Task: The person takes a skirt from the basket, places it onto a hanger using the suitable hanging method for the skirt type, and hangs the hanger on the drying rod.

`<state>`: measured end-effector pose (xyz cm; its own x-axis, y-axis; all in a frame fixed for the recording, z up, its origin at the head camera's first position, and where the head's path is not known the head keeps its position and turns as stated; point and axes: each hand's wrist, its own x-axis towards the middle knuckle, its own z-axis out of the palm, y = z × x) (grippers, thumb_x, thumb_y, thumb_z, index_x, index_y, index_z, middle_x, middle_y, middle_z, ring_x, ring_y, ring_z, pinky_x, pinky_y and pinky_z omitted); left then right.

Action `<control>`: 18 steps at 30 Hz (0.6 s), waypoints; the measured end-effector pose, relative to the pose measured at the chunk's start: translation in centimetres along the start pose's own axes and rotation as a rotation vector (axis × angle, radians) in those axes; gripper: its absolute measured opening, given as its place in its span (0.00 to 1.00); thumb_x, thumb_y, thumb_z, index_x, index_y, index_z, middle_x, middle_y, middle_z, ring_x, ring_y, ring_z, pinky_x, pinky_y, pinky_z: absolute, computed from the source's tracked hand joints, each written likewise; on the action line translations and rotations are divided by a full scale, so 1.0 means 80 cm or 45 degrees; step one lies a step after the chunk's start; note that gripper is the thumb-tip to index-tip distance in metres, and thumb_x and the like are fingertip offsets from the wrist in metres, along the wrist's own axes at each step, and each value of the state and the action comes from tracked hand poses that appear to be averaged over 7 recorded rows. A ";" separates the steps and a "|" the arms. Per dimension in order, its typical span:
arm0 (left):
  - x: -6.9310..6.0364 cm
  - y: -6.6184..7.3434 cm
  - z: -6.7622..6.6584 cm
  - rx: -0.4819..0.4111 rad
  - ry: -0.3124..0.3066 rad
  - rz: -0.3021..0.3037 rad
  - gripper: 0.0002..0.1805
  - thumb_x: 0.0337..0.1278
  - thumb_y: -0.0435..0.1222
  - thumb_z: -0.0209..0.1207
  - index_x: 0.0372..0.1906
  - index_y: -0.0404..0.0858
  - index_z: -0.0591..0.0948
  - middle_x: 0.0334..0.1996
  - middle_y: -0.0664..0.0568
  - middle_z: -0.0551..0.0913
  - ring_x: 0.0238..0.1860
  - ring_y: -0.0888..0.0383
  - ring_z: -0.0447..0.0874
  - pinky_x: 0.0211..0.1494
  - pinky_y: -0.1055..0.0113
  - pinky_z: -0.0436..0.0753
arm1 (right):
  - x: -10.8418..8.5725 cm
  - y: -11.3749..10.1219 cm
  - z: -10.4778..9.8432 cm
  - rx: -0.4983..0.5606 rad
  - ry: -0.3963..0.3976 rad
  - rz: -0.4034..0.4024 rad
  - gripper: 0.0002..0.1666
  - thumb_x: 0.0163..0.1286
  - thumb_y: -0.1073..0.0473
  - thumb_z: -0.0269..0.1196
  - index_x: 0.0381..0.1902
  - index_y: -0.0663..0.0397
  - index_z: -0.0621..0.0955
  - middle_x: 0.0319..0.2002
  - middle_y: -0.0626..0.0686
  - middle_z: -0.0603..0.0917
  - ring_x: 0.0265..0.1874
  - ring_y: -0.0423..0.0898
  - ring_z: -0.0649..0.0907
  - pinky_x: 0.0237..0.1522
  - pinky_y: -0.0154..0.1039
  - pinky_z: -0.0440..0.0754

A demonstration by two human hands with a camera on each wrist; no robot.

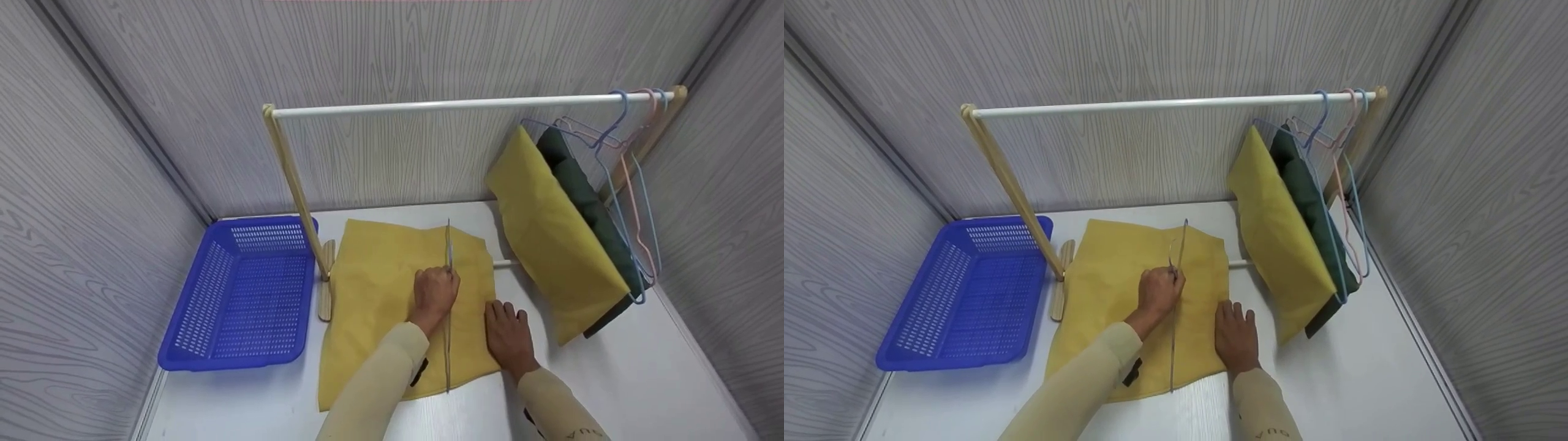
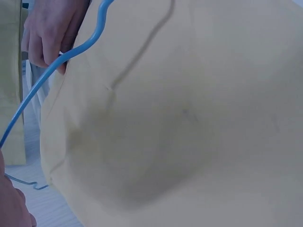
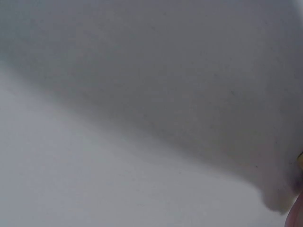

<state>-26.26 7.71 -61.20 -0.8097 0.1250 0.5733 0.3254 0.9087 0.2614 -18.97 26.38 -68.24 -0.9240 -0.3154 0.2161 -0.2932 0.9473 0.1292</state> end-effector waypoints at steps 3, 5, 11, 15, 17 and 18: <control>0.002 -0.006 -0.004 -0.018 -0.016 -0.006 0.15 0.61 0.39 0.62 0.18 0.41 0.82 0.14 0.54 0.79 0.18 0.56 0.78 0.26 0.63 0.68 | 0.002 0.001 -0.001 0.004 -0.040 0.008 0.20 0.76 0.60 0.45 0.59 0.64 0.71 0.50 0.59 0.72 0.46 0.58 0.71 0.42 0.55 0.68; 0.003 -0.010 -0.006 -0.016 -0.028 -0.015 0.15 0.61 0.39 0.62 0.19 0.41 0.82 0.14 0.53 0.80 0.19 0.55 0.78 0.27 0.62 0.69 | 0.003 0.002 0.000 0.003 -0.057 0.012 0.19 0.76 0.60 0.46 0.59 0.63 0.71 0.51 0.59 0.72 0.46 0.57 0.71 0.42 0.55 0.67; 0.008 -0.027 -0.010 0.061 -0.045 -0.042 0.17 0.62 0.40 0.60 0.18 0.41 0.82 0.15 0.53 0.80 0.19 0.55 0.79 0.27 0.62 0.70 | 0.002 0.003 0.002 0.013 -0.026 0.003 0.17 0.77 0.60 0.46 0.57 0.63 0.71 0.50 0.59 0.72 0.45 0.57 0.71 0.41 0.54 0.67; 0.011 -0.037 -0.014 0.111 -0.039 -0.040 0.17 0.62 0.40 0.61 0.16 0.42 0.81 0.14 0.53 0.80 0.18 0.55 0.79 0.25 0.63 0.68 | -0.001 0.003 0.004 0.033 0.066 -0.013 0.19 0.78 0.59 0.42 0.55 0.64 0.73 0.48 0.60 0.73 0.43 0.58 0.71 0.39 0.54 0.66; 0.012 -0.041 -0.018 0.120 -0.048 -0.036 0.18 0.63 0.40 0.60 0.16 0.42 0.81 0.15 0.53 0.80 0.18 0.55 0.79 0.25 0.63 0.67 | -0.002 0.004 0.005 0.049 0.110 -0.018 0.20 0.78 0.59 0.41 0.54 0.65 0.73 0.48 0.60 0.74 0.42 0.59 0.71 0.39 0.54 0.66; 0.012 -0.043 -0.019 0.113 -0.053 -0.037 0.18 0.63 0.40 0.60 0.16 0.41 0.81 0.15 0.53 0.80 0.18 0.55 0.79 0.25 0.63 0.67 | -0.001 0.005 0.006 0.053 0.124 -0.019 0.20 0.78 0.59 0.41 0.54 0.65 0.74 0.47 0.60 0.74 0.42 0.59 0.71 0.38 0.54 0.66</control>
<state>-27.44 4.09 -60.38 -0.8385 0.1130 0.5331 0.2584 0.9438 0.2063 -19.09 26.83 -68.68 -0.8918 -0.3316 0.3077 -0.3187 0.9433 0.0930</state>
